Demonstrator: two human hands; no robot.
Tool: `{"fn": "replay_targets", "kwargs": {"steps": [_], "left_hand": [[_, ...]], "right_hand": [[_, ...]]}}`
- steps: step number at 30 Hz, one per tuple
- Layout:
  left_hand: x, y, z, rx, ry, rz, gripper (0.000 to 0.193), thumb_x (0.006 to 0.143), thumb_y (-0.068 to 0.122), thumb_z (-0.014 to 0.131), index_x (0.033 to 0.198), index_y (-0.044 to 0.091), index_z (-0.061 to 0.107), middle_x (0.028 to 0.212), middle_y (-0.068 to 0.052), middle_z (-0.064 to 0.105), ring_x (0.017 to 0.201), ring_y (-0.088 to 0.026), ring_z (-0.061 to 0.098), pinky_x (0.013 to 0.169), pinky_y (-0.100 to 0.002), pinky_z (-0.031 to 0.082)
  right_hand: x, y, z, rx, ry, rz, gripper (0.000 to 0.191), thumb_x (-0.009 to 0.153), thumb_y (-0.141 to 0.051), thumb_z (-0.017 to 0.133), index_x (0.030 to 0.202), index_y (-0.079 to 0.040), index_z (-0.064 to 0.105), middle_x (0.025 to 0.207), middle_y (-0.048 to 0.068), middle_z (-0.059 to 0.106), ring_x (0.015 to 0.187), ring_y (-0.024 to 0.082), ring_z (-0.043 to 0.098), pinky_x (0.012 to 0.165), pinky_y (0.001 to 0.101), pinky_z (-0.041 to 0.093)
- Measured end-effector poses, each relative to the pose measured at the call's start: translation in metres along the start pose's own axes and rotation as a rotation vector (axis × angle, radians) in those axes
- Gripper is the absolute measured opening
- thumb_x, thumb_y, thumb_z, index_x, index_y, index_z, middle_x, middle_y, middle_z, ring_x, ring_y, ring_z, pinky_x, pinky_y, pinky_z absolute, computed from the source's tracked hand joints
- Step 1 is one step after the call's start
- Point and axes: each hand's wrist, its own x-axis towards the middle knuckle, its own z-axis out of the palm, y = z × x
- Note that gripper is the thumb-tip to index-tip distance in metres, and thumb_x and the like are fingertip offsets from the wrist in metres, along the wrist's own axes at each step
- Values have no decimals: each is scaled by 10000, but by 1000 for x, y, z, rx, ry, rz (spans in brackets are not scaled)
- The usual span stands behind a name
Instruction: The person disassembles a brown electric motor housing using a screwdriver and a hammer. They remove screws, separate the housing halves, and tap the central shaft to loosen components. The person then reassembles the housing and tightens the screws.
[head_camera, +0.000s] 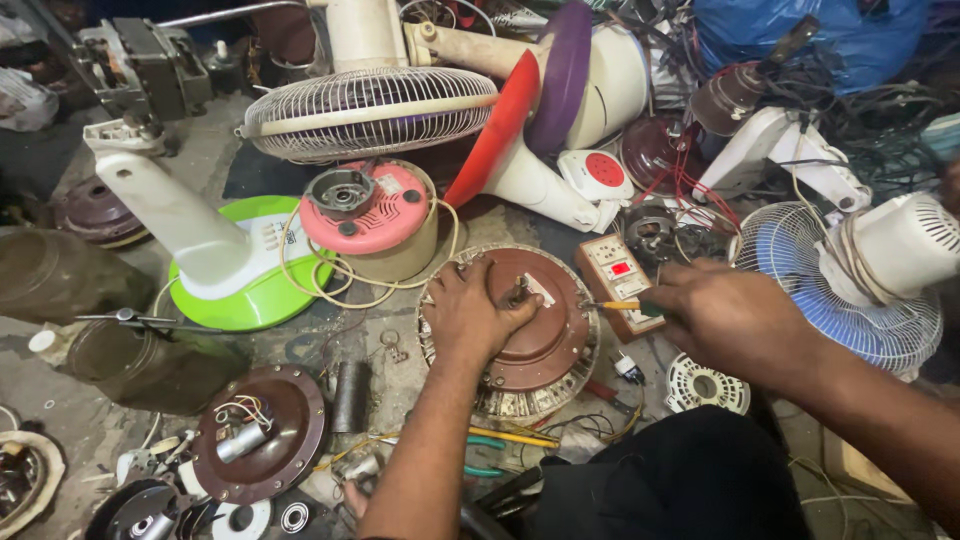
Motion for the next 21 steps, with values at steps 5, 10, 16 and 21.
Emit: {"fn": "replay_targets", "kwargs": {"steps": [5, 10, 16, 21], "left_hand": [[-2, 8, -1, -7, 10, -7, 911, 598, 632, 859, 1359, 207, 594, 1410, -196, 471, 1312, -417, 429, 1013, -622, 397], [-6, 14, -4, -6, 15, 21, 905, 591, 621, 866, 1352, 207, 605, 1353, -186, 514, 1266, -409, 464, 1005, -603, 412], [-21, 27, 2, -84, 66, 57, 901, 536, 574, 911, 1299, 177, 641, 1270, -186, 554, 1182, -409, 505, 938, -579, 440], [-25, 46, 1, -91, 196, 179, 832, 506, 555, 925, 1182, 127, 694, 1237, -194, 561, 1109, -399, 529, 884, -556, 448]], "right_hand": [[10, -7, -20, -32, -55, -31, 408, 729, -172, 722, 1136, -154, 722, 1063, 52, 683, 984, 285, 650, 783, 436, 560], [49, -8, -45, -533, -241, -393, 339, 720, -139, 684, 1055, -115, 725, 1068, 77, 659, 1031, 303, 647, 780, 424, 568], [80, -14, -54, -539, -593, -114, 287, 760, -175, 789, 1016, -54, 741, 998, 136, 718, 981, 319, 721, 810, 418, 587], [92, -12, -51, -383, -718, 251, 327, 879, -363, 715, 1075, -101, 727, 1119, 142, 733, 1085, 304, 707, 900, 434, 569]]}}
